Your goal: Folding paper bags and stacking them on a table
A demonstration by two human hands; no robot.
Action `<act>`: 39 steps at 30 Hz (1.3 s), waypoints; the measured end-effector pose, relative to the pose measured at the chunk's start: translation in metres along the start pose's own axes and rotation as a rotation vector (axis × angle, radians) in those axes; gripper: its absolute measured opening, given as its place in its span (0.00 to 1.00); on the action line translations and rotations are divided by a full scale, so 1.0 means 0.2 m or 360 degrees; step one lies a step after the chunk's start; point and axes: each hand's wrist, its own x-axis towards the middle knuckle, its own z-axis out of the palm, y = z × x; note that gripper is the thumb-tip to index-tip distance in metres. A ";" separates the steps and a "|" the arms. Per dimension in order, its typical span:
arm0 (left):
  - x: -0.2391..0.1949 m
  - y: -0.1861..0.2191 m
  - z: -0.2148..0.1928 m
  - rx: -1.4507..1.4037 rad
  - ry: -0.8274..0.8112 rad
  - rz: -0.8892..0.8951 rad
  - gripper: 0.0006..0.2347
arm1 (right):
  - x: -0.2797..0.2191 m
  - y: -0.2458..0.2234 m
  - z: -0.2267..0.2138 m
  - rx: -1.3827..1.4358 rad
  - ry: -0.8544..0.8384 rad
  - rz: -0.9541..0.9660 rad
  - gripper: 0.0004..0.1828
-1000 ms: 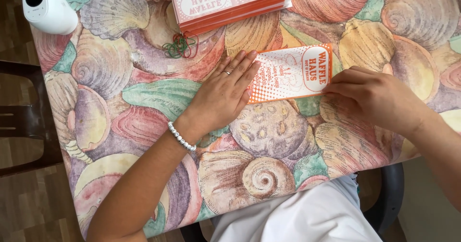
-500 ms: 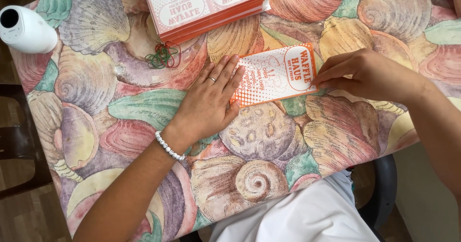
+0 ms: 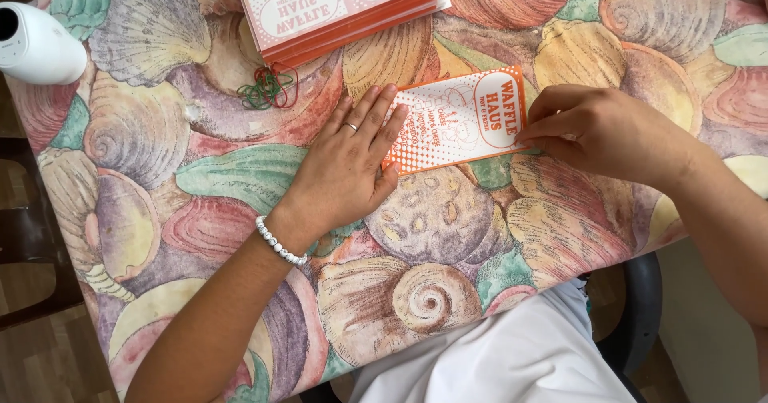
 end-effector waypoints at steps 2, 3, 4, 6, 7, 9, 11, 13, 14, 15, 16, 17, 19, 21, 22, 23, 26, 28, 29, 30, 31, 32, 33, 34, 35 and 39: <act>0.00 0.00 0.00 0.0007 0.0021 0.0003 0.29 | 0.04 -0.06 0.02 -0.0072 0.0052 0.0002 0.09; 0.00 0.00 0.00 0.0013 0.0041 0.0010 0.29 | 0.06 -0.09 0.03 -0.0143 0.0108 0.0007 0.09; 0.00 0.01 0.00 0.0013 0.0038 0.0007 0.29 | 0.11 -0.15 0.03 -0.0139 0.0106 0.0005 0.09; 0.00 0.01 -0.01 -0.0012 -0.0048 -0.0050 0.29 | 0.22 -0.28 0.04 0.0161 0.0152 -0.0313 0.04; 0.00 0.01 -0.01 -0.0007 -0.0046 -0.0055 0.29 | 0.25 -0.28 0.08 0.0160 0.0154 -0.0320 0.04; 0.00 0.02 -0.01 0.0036 -0.0073 -0.0095 0.29 | 0.29 -0.30 0.17 0.0012 0.0054 -0.0524 0.08; 0.00 0.02 -0.03 0.0024 -0.0027 -0.0088 0.29 | 0.29 -0.30 0.20 -0.0110 0.0053 -0.0545 0.08; 0.00 0.02 -0.02 0.0001 0.0019 -0.0081 0.29 | 0.26 -0.30 0.21 -0.0231 0.0043 -0.0561 0.08; -0.01 0.01 -0.01 -0.0052 0.0005 -0.0079 0.29 | 0.24 -0.29 0.20 -0.0255 0.0049 -0.0510 0.06; -0.01 0.00 -0.01 -0.0105 -0.0010 -0.0078 0.29 | 0.22 -0.29 0.19 -0.0279 0.0056 -0.0460 0.06; -0.01 0.00 0.00 -0.0108 -0.0007 -0.0082 0.29 | 0.19 -0.26 0.18 -0.0280 0.0051 -0.0463 0.06; -0.01 0.00 0.00 -0.0093 -0.0019 -0.0070 0.29 | 0.15 -0.23 0.18 -0.0304 0.0060 -0.0419 0.08; -0.01 -0.01 0.01 -0.0081 -0.0031 -0.0068 0.29 | 0.09 -0.19 0.19 -0.0325 0.0062 -0.0382 0.15; -0.02 -0.01 0.02 -0.0084 -0.0045 -0.0084 0.30 | 0.04 -0.17 0.19 -0.0399 0.0269 -0.0385 0.14; -0.02 -0.01 0.01 -0.0086 -0.0045 -0.0087 0.30 | 0.03 -0.16 0.21 -0.0399 0.0266 -0.0387 0.14; -0.02 -0.01 0.01 -0.0080 -0.0063 -0.0089 0.30 | 0.02 -0.15 0.22 -0.0421 0.0309 -0.0402 0.14; -0.01 -0.02 0.00 -0.0097 -0.0149 -0.0102 0.28 | 0.01 -0.15 0.23 -0.0436 0.0340 -0.0414 0.15; -0.01 -0.03 -0.01 -0.0119 -0.0216 -0.0112 0.27 | 0.01 -0.15 0.23 -0.0428 0.0329 -0.0410 0.16; -0.02 -0.03 -0.02 -0.0177 -0.0196 -0.0116 0.28 | 0.01 -0.16 0.23 -0.0439 0.0305 -0.0397 0.17; -0.01 -0.03 -0.03 -0.0237 -0.0173 -0.0119 0.28 | 0.01 -0.16 0.22 -0.0453 0.0280 -0.0384 0.18; -0.01 -0.04 -0.03 -0.0232 -0.0173 -0.0120 0.28 | 0.01 -0.16 0.22 -0.0453 0.0284 -0.0387 0.18; -0.02 -0.04 -0.03 -0.0210 -0.0197 -0.0111 0.28 | 0.02 -0.17 0.22 -0.0468 0.0301 -0.0374 0.16; -0.02 -0.05 -0.03 -0.0187 -0.0221 -0.0103 0.28 | 0.02 -0.17 0.22 -0.0483 0.0318 -0.0362 0.15; -0.02 -0.05 -0.02 -0.0187 -0.0223 -0.0105 0.28 | 0.02 -0.18 0.22 -0.0481 0.0318 -0.0364 0.15; -0.02 -0.05 -0.01 -0.0148 -0.0162 -0.0056 0.28 | 0.02 -0.18 0.22 -0.0479 0.0330 -0.0382 0.14; -0.01 -0.04 0.00 -0.0195 -0.0056 0.0019 0.25 | 0.02 -0.19 0.21 -0.0493 0.0347 -0.0384 0.10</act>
